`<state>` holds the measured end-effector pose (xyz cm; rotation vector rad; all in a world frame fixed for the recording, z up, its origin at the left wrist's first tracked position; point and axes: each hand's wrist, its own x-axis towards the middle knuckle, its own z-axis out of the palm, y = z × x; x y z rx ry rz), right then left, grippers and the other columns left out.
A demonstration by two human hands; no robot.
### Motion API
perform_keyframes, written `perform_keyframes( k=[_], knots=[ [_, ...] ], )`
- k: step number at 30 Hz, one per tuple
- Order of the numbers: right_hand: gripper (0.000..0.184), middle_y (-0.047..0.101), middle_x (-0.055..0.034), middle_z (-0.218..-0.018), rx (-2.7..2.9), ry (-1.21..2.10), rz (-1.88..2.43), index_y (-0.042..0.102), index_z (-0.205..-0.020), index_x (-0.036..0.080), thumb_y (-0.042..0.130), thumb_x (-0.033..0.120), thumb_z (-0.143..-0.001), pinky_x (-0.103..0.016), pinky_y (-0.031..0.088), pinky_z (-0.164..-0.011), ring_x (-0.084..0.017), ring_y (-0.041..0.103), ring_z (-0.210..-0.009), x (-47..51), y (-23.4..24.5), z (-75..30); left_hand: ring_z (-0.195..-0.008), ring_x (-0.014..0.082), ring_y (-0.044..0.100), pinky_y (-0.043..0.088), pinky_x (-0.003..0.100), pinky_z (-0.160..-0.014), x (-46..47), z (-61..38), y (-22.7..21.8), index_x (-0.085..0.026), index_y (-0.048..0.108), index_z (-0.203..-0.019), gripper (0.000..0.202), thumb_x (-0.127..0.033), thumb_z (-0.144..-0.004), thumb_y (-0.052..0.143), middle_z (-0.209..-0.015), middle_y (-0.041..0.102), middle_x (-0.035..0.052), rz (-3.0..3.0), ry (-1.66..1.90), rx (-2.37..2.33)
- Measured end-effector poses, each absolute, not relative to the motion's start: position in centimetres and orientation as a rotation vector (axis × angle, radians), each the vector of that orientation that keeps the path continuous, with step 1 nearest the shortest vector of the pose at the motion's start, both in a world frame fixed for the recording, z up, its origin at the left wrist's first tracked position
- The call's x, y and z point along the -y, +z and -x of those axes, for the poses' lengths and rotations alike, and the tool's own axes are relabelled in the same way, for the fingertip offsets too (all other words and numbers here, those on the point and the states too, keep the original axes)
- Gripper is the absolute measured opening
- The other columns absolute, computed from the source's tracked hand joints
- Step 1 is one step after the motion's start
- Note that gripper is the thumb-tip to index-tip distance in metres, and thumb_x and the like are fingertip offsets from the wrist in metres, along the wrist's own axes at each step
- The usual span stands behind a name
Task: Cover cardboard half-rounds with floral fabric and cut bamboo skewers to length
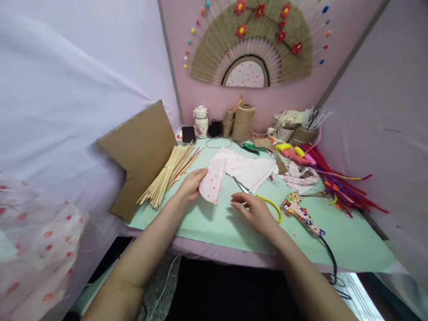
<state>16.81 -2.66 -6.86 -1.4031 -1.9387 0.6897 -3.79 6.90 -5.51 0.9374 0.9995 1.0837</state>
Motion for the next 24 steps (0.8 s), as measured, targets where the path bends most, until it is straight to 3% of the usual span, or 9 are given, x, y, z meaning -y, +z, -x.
perform_keyframes(
  k=[3, 6, 13, 16, 20, 24],
  knots=[
    [0.020, 0.067, -0.0106, -0.096, 2.089, 0.278, 1.833, 0.061, -0.103, 0.018, 0.053, 0.029, -0.088, -0.037, 0.045, -0.078, -0.027, 0.061, -0.093, 3.7, -6.4, -19.3, -0.049, 0.0105, 0.054, 0.039, 0.022, -0.048, -7.2, 4.1, -6.0, -0.014, 0.066, -0.078, 0.034, -0.045, -0.065, 0.075, -0.063, 0.065, 0.0010, -1.021, 1.050, -1.096],
    [0.014, 0.063, -0.0130, -0.092, 2.193, 0.139, 2.136, 0.060, -0.094, 0.016, 0.053, 0.026, -0.087, -0.035, 0.042, -0.071, -0.029, 0.061, -0.088, 4.5, -6.4, -20.9, -0.048, 0.0114, 0.052, 0.037, 0.023, -0.048, -7.1, 4.1, -6.4, -0.016, 0.068, -0.077, 0.030, -0.044, -0.067, 0.073, -0.061, 0.065, 0.0000, -1.156, 0.969, -1.150],
    [0.015, 0.062, -0.0135, -0.092, 2.205, 0.143, 2.272, 0.056, -0.098, 0.015, 0.049, 0.025, -0.090, -0.031, 0.039, -0.066, -0.027, 0.062, -0.085, 3.8, -6.5, -20.7, -0.074, 0.0220, 0.062, 0.045, 0.028, -0.070, -7.7, 2.9, -6.2, -0.020, 0.074, -0.072, 0.016, -0.034, -0.064, 0.074, -0.078, 0.071, 0.0051, -1.572, 0.766, -1.057],
    [0.014, 0.063, -0.0139, -0.091, 2.207, 0.165, 2.295, 0.057, -0.092, 0.015, 0.046, 0.024, -0.091, -0.031, 0.038, -0.065, -0.026, 0.062, -0.084, 3.4, -6.4, -20.7, -0.098, 0.0278, 0.060, 0.043, 0.034, -0.089, -7.6, 2.7, -6.3, -0.024, 0.072, -0.096, 0.039, -0.040, -0.061, 0.077, -0.101, 0.069, 0.0074, -1.897, 0.806, -1.012],
    [0.014, 0.063, -0.0134, -0.090, 2.198, 0.177, 2.304, 0.057, -0.092, 0.015, 0.048, 0.025, -0.089, -0.030, 0.036, -0.065, -0.026, 0.063, -0.083, 3.2, -6.5, -20.7, -0.125, 0.0363, 0.043, 0.028, 0.047, -0.106, -6.1, 3.6, -6.2, -0.025, 0.058, -0.123, 0.082, -0.045, -0.048, 0.084, -0.129, 0.055, 0.0117, -2.174, 0.608, -1.011],
    [0.019, 0.065, -0.0133, -0.091, 2.111, 0.265, 2.301, 0.057, -0.099, 0.014, 0.048, 0.027, -0.088, -0.029, 0.037, -0.063, -0.025, 0.063, -0.082, 3.3, -6.1, -20.5, -0.124, 0.0359, 0.044, 0.026, 0.049, -0.106, -4.9, 4.6, -6.1, -0.025, 0.052, -0.130, 0.075, -0.036, -0.060, 0.077, -0.130, 0.055, 0.0122, -2.222, 0.471, -0.972]
  ],
)
